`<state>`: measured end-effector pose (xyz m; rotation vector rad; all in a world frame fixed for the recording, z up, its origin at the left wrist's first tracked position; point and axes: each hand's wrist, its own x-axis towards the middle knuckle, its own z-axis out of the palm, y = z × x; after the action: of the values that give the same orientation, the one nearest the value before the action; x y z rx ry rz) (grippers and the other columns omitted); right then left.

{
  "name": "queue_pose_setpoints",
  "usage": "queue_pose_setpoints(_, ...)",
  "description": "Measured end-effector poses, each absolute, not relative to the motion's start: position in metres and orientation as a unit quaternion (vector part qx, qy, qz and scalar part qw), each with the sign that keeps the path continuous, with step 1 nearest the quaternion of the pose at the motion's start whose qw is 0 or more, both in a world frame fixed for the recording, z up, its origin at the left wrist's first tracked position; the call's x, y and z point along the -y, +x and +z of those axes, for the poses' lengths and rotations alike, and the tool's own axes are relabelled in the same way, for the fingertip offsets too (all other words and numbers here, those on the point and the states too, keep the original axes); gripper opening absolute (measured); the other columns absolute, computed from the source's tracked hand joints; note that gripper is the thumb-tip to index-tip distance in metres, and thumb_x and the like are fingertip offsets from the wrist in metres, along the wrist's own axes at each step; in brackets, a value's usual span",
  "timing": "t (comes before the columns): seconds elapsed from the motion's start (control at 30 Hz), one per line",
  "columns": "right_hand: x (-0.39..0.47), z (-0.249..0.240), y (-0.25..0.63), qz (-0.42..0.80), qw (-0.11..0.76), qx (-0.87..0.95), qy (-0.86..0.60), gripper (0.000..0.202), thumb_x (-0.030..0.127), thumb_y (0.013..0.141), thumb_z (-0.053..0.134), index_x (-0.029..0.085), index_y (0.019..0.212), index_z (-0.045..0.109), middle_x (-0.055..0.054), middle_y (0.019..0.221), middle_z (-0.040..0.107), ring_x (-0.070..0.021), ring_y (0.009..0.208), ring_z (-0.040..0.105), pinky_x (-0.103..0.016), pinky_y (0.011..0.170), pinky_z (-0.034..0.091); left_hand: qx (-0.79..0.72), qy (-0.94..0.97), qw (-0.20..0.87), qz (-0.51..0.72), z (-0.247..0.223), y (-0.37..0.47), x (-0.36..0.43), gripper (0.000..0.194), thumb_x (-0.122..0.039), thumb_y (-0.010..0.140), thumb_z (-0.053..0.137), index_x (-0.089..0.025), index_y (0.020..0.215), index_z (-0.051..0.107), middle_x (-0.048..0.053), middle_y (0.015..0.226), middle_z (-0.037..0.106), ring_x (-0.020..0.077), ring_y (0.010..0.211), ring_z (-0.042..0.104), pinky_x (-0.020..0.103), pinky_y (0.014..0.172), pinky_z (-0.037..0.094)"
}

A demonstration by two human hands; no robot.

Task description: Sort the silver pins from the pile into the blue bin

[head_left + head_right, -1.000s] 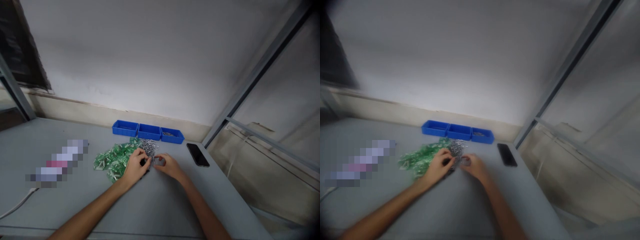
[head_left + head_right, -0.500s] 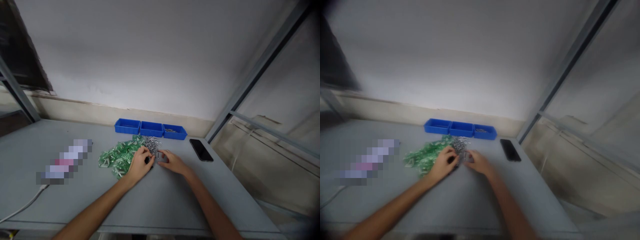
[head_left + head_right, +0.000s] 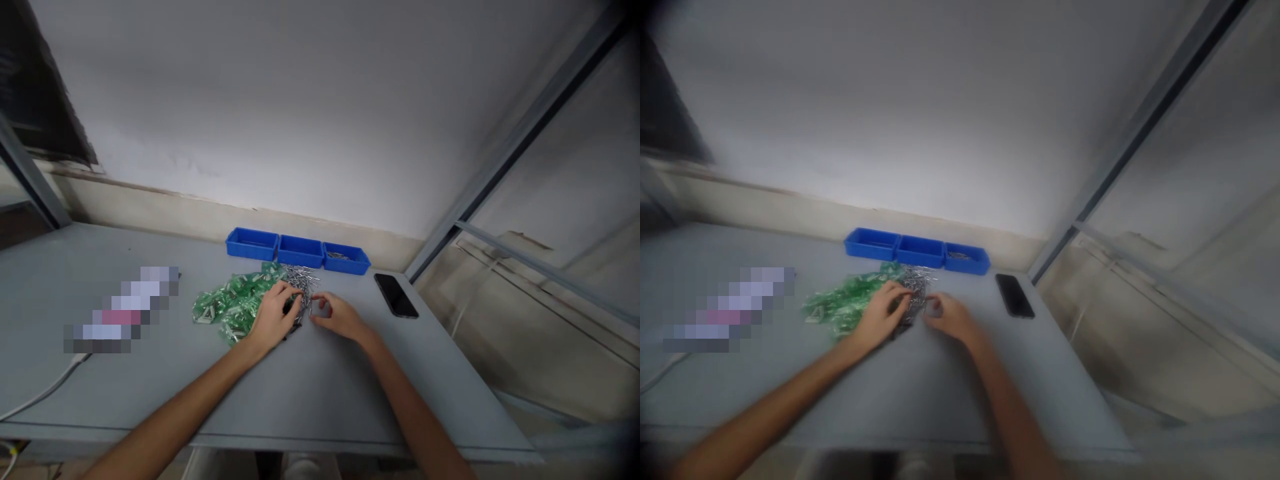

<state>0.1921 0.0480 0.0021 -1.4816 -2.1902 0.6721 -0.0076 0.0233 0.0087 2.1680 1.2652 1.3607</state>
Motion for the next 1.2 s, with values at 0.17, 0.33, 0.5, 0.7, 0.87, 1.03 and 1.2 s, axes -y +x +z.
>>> queue_pose_setpoints(0.17, -0.052, -0.006, 0.189, 0.279, 0.27, 0.769, -0.508, 0.055, 0.02, 0.063, 0.065, 0.021, 0.115, 0.047, -0.003, 0.101, 0.059, -0.0112, 0.068, 0.054, -0.024, 0.063, 0.043, -0.438, 0.76, 0.153, 0.456, 0.006, -0.003, -0.019, 0.017, -0.021, 0.085, 0.048, -0.02, 0.091, 0.064, 0.005, 0.088, 0.055, 0.0185, 0.087, 0.053, 0.032, 0.08, 0.044)
queue_pose_setpoints(0.33, -0.051, -0.01, 0.178, 0.257, 0.294, 0.779, -0.492, 0.043, 0.021, 0.069, 0.06, 0.022, 0.11, 0.049, 0.0, 0.094, 0.062, -0.0117, 0.067, 0.054, -0.024, 0.064, 0.042, -0.422, 0.77, 0.167, 0.448, 0.004, 0.0, -0.016, 0.018, -0.022, 0.086, 0.047, -0.02, 0.094, 0.063, 0.005, 0.089, 0.056, 0.0176, 0.084, 0.053, 0.032, 0.079, 0.044)
queue_pose_setpoints(0.5, -0.053, -0.012, 0.174, 0.235, 0.298, 0.784, -0.492, 0.031, 0.021, 0.074, 0.056, 0.022, 0.105, 0.057, -0.001, 0.091, 0.065, -0.0128, 0.066, 0.056, -0.025, 0.064, 0.043, -0.433, 0.764, 0.168, 0.448, 0.006, 0.002, -0.015, 0.016, -0.022, 0.085, 0.048, -0.02, 0.096, 0.06, 0.005, 0.089, 0.056, 0.0179, 0.084, 0.052, 0.032, 0.076, 0.043)
queue_pose_setpoints(0.7, -0.054, -0.003, 0.177, 0.291, 0.363, 0.741, -0.484, 0.022, 0.028, 0.075, 0.06, 0.021, 0.093, 0.068, -0.004, 0.091, 0.069, -0.0156, 0.072, 0.06, -0.029, 0.067, 0.047, -0.476, 0.716, 0.171, 0.481, 0.012, 0.0, -0.014, 0.017, -0.031, 0.086, 0.048, -0.018, 0.075, 0.053, 0.0, 0.07, 0.048, 0.014, 0.065, 0.047, 0.026, 0.062, 0.04)
queue_pose_setpoints(0.87, -0.044, 0.015, 0.169, 0.411, 0.417, 0.669, -0.458, 0.028, 0.035, 0.071, 0.065, 0.021, 0.095, 0.069, -0.006, 0.095, 0.068, -0.0183, 0.082, 0.062, -0.03, 0.068, 0.05, -0.412, 0.771, 0.195, 0.445, 0.016, 0.002, -0.01, 0.03, -0.03, 0.087, 0.046, -0.017, 0.065, 0.061, 0.003, 0.075, 0.053, 0.0152, 0.074, 0.052, 0.028, 0.07, 0.043)
queue_pose_setpoints(1.03, -0.037, 0.03, 0.164, 0.491, 0.439, 0.6, -0.454, 0.057, 0.033, 0.064, 0.071, 0.023, 0.119, 0.056, -0.005, 0.092, 0.067, -0.0182, 0.08, 0.062, -0.025, 0.058, 0.049, -0.388, 0.779, 0.213, 0.443, 0.016, 0.009, 0.0, 0.017, -0.027, 0.086, 0.048, -0.019, 0.084, 0.064, 0.005, 0.083, 0.056, 0.0171, 0.08, 0.054, 0.03, 0.075, 0.044)
queue_pose_setpoints(1.2, -0.037, 0.033, 0.165, 0.497, 0.46, 0.572, -0.463, 0.056, 0.035, 0.066, 0.07, 0.023, 0.119, 0.057, -0.006, 0.098, 0.067, -0.0167, 0.075, 0.061, -0.021, 0.048, 0.044, -0.415, 0.732, 0.262, 0.473, 0.014, 0.009, 0.001, 0.019, -0.03, 0.09, 0.041, -0.019, 0.088, 0.056, 0.003, 0.08, 0.056, 0.015, 0.073, 0.053, 0.028, 0.068, 0.043)
